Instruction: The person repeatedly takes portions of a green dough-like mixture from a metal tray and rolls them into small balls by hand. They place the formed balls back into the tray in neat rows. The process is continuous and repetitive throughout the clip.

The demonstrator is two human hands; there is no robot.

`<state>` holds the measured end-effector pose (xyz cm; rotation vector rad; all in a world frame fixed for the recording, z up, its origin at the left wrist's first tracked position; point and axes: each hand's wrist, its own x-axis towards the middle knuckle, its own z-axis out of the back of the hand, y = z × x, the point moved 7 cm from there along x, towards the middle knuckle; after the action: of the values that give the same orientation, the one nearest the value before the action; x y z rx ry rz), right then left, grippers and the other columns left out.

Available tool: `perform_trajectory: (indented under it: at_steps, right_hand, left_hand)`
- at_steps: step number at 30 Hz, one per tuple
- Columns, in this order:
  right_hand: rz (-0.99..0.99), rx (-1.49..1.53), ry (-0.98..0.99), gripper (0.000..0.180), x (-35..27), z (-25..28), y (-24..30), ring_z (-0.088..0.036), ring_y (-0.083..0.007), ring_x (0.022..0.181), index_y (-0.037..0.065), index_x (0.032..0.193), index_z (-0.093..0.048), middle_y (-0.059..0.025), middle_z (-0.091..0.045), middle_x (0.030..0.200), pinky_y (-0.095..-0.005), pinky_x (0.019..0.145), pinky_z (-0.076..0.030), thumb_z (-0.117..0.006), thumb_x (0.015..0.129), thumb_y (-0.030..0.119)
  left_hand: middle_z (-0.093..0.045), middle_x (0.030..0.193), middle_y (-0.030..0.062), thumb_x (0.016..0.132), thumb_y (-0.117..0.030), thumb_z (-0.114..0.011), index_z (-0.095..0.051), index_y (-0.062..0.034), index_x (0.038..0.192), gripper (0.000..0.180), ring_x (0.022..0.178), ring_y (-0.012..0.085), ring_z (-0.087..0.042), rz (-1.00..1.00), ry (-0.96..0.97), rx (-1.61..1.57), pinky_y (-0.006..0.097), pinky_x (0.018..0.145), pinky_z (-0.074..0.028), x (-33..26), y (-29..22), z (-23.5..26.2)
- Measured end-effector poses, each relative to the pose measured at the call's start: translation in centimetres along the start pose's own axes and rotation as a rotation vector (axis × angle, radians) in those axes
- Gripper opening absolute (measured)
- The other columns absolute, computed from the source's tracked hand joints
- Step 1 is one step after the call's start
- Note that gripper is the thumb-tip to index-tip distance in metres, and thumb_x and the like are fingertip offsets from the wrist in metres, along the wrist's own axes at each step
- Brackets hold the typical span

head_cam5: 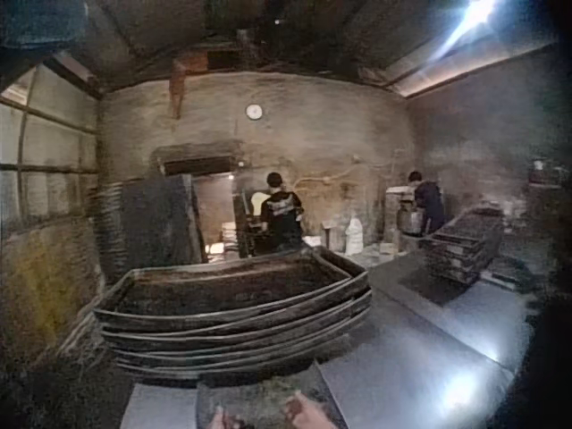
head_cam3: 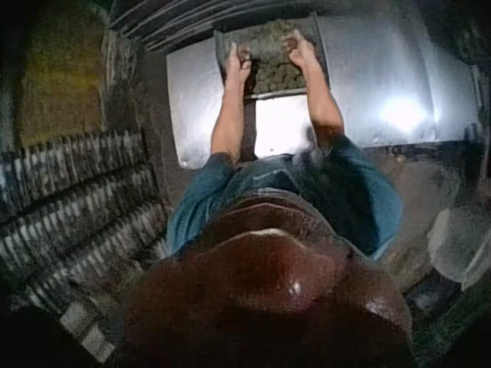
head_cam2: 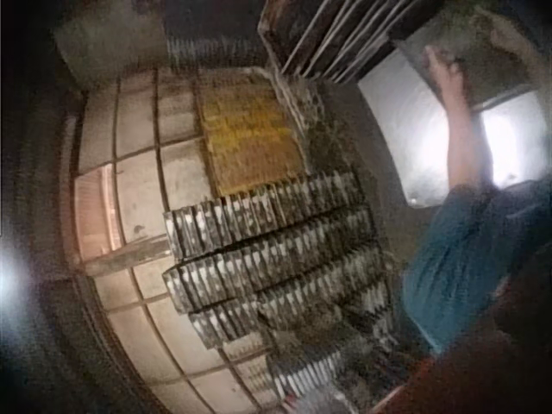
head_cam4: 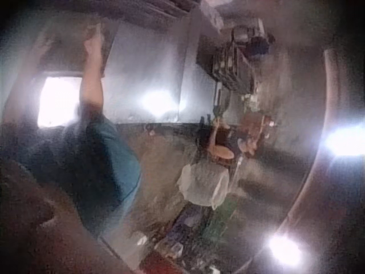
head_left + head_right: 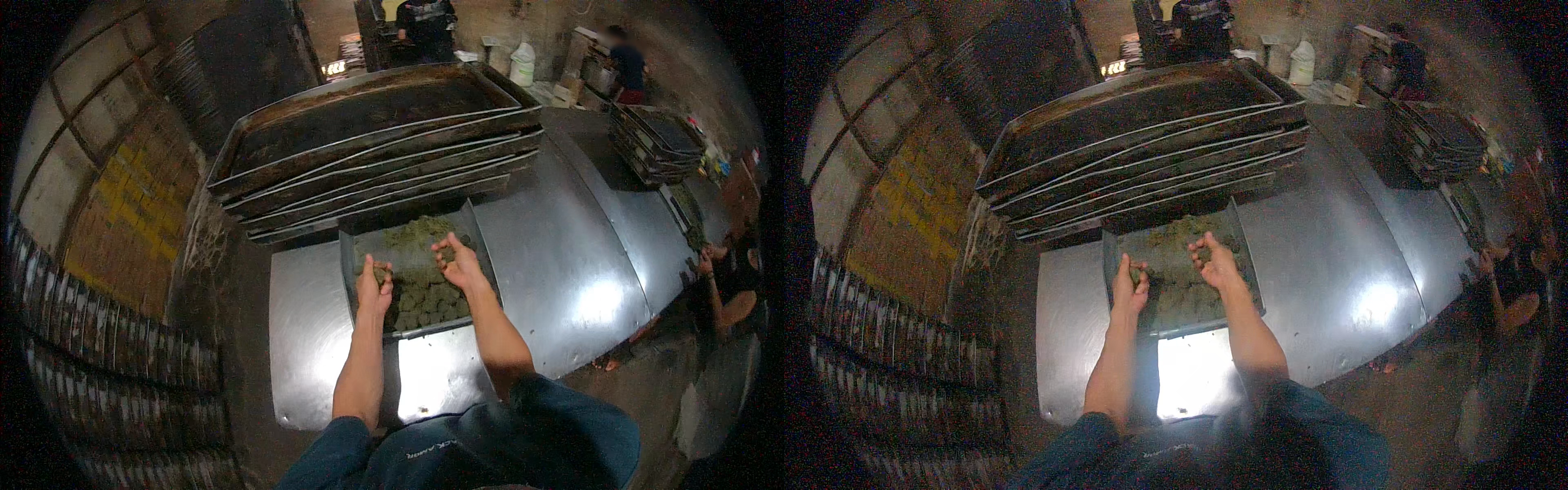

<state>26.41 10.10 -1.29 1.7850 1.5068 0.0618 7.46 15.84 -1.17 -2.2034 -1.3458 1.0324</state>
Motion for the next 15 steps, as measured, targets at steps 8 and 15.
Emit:
perform_trajectory:
  at_steps: [8,15]
  right_hand:
    - [0.238,-0.562,-0.049,0.028,-5.4,-1.0,-0.1,-0.043,-0.0114,0.048,0.008,0.071,-0.049,-0.0020,-0.049,0.062,-0.0260,0.043,-0.034,-0.051,0.086,0.032]
    - [0.250,0.191,-0.032,0.019,-10.4,5.9,-0.5,-0.050,-0.0151,0.061,0.009,0.080,-0.052,-0.0112,-0.057,0.083,-0.0247,0.049,-0.039,-0.053,0.086,0.027]
  left_hand:
    - [-0.055,0.069,0.0082,0.090,-0.034,-0.044,-0.051,-0.0054,0.080,0.031,0.051,0.0140,-0.046,0.187,0.092,0.117,0.024,0.039,-0.034,-4.4,1.1,0.8]
    - [-0.053,0.075,0.0071,0.089,-0.028,-0.048,-0.052,-0.0033,0.089,0.025,0.057,0.0114,-0.049,0.130,0.135,-0.130,0.018,0.038,-0.037,-7.3,-1.8,5.5]
